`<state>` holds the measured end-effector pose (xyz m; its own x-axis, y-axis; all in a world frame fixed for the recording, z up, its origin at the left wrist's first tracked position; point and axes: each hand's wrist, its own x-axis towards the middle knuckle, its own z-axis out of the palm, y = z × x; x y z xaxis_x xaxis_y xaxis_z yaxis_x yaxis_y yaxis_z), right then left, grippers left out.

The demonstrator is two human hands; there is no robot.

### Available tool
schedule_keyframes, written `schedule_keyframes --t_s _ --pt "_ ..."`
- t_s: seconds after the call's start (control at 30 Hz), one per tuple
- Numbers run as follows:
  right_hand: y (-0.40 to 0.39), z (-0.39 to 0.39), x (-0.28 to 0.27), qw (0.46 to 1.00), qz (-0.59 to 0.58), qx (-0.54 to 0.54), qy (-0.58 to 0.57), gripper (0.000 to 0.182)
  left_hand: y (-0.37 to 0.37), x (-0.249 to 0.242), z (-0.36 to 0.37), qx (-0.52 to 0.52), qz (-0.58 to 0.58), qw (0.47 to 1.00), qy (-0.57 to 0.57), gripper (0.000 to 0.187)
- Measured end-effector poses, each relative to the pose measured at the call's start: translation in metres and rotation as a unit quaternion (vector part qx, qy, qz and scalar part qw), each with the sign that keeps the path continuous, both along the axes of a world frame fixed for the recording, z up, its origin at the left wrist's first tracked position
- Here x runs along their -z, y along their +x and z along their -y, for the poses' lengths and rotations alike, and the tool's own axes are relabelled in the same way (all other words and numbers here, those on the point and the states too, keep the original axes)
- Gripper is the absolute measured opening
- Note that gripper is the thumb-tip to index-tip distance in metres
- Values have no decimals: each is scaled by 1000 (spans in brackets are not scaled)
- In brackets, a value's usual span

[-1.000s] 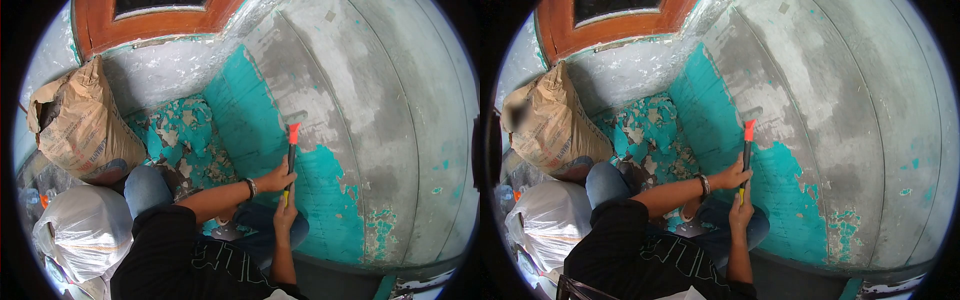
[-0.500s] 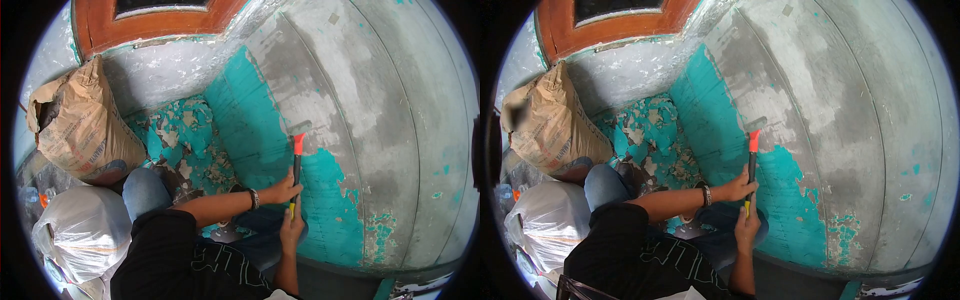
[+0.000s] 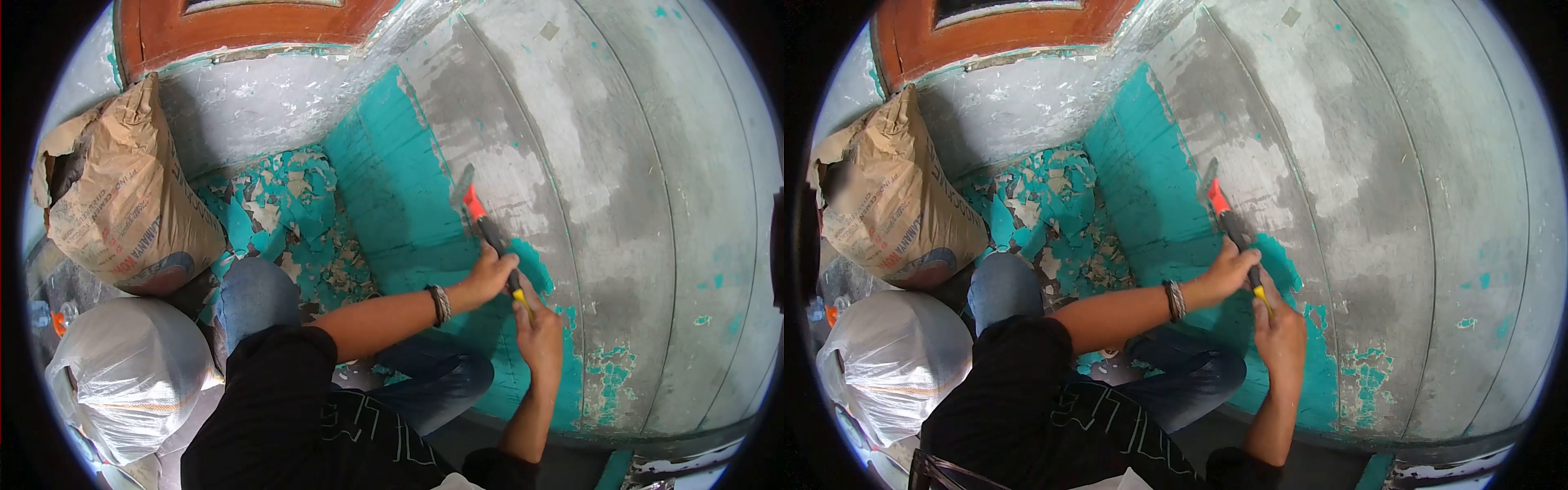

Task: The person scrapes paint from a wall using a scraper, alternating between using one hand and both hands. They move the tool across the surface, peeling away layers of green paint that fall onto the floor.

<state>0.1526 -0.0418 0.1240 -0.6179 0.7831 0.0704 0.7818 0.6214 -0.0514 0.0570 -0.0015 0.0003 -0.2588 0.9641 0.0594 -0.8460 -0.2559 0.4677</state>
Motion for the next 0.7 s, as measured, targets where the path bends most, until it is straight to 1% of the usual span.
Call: schedule_keyframes --t_s 0.03,0.07,0.13,0.27,0.33,0.37,0.43,0.47,0.53,0.6,0.67,0.7 --pt "-2 -4 7 1000 9 3 -11 47 -5 6 -2 -24 -12 999 -29 45" --pt "-1 -8 19 1000 8 3 -12 47 -11 15 -6 -23 -13 999 -29 45" --pt "-5 -10 38 997 -38 -58 23 47 -23 30 -8 0 -33 999 -14 42" --pt "11 20 26 998 -21 -51 6 48 2 33 0 0 -70 997 -13 44" --pt "27 34 19 997 -33 -51 37 47 27 30 4 -12 -114 993 4 40" --pt "25 36 15 997 -30 -53 37 47 32 31 4 -14 -111 994 4 40" --pt "21 39 11 1000 0 12 12 47 32 24 7 -68 -116 991 1 36" --pt "16 33 14 1000 -2 13 12 47 25 23 5 -54 -76 995 -20 33" --pt "-7 8 29 999 3 -40 3 46 -1 48 -15 -72 -109 990 -53 33" --pt "-29 -21 66 995 -43 -85 -24 45 -47 57 -10 -35 -62 993 -91 31" --pt "-38 -19 84 997 -39 -71 -22 45 -54 81 -23 -53 -80 990 -101 31" --pt "-41 -17 89 998 -31 -53 -25 45 -60 81 -19 -68 -94 986 -118 30"
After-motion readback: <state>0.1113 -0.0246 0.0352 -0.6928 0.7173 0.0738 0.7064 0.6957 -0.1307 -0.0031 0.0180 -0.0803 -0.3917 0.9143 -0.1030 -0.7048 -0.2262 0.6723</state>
